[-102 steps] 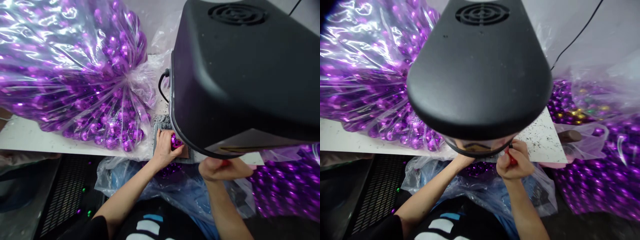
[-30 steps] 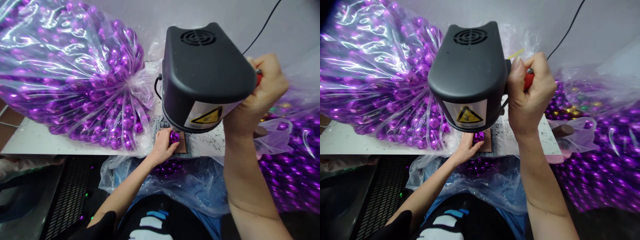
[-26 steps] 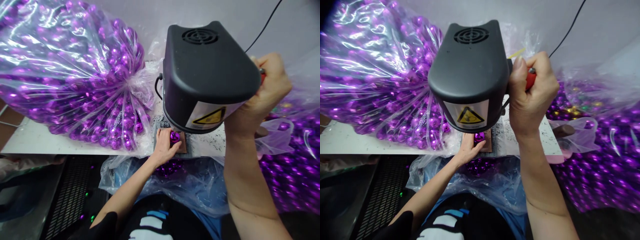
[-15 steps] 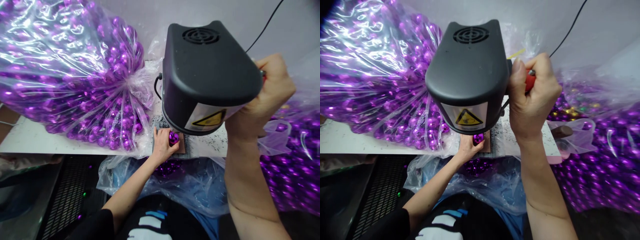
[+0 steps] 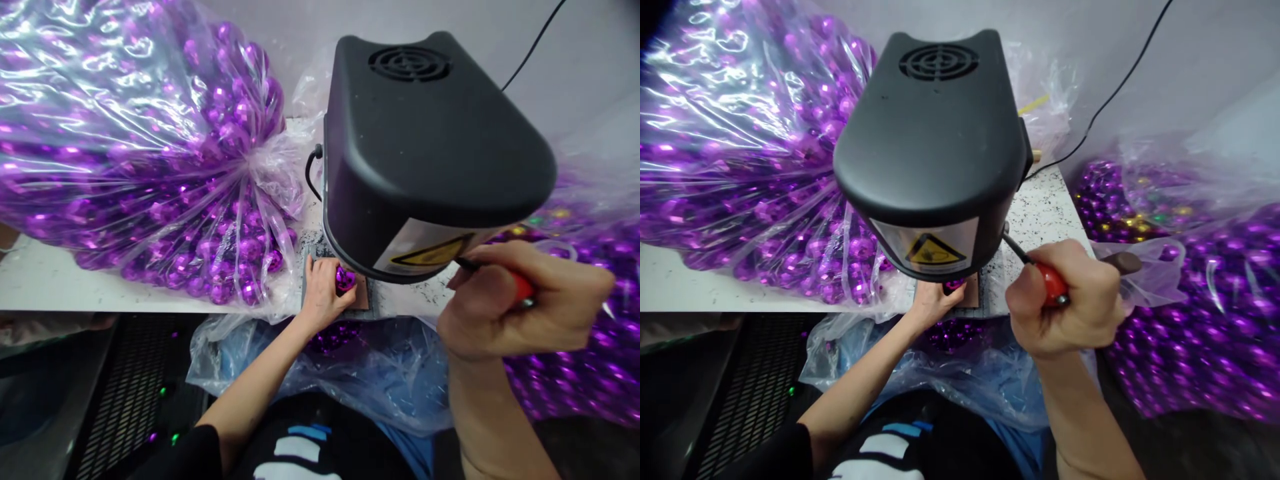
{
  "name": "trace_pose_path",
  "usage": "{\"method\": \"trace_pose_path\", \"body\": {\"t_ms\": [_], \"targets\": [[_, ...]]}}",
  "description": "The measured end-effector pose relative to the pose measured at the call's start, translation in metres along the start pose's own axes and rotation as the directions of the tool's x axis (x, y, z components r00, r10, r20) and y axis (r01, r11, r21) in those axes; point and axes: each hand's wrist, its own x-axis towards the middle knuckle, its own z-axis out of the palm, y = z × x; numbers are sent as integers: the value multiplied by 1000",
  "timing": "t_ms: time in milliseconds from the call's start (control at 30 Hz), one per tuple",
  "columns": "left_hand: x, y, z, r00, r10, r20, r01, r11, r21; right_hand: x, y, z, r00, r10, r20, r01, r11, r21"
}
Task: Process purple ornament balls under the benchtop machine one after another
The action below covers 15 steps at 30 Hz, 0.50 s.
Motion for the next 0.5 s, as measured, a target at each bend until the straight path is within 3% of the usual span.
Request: {"method": "trace_pose_path", "body": {"t_ms": [367, 500], "targets": [[0, 2, -1, 999, -22, 23, 23, 1000, -14, -28, 4, -11, 981, -74, 179, 79, 997, -24], [-1, 1, -1, 1000, -21, 21, 21, 1000, 8, -35, 4, -11, 987, -73, 144, 72, 997, 9]]}}
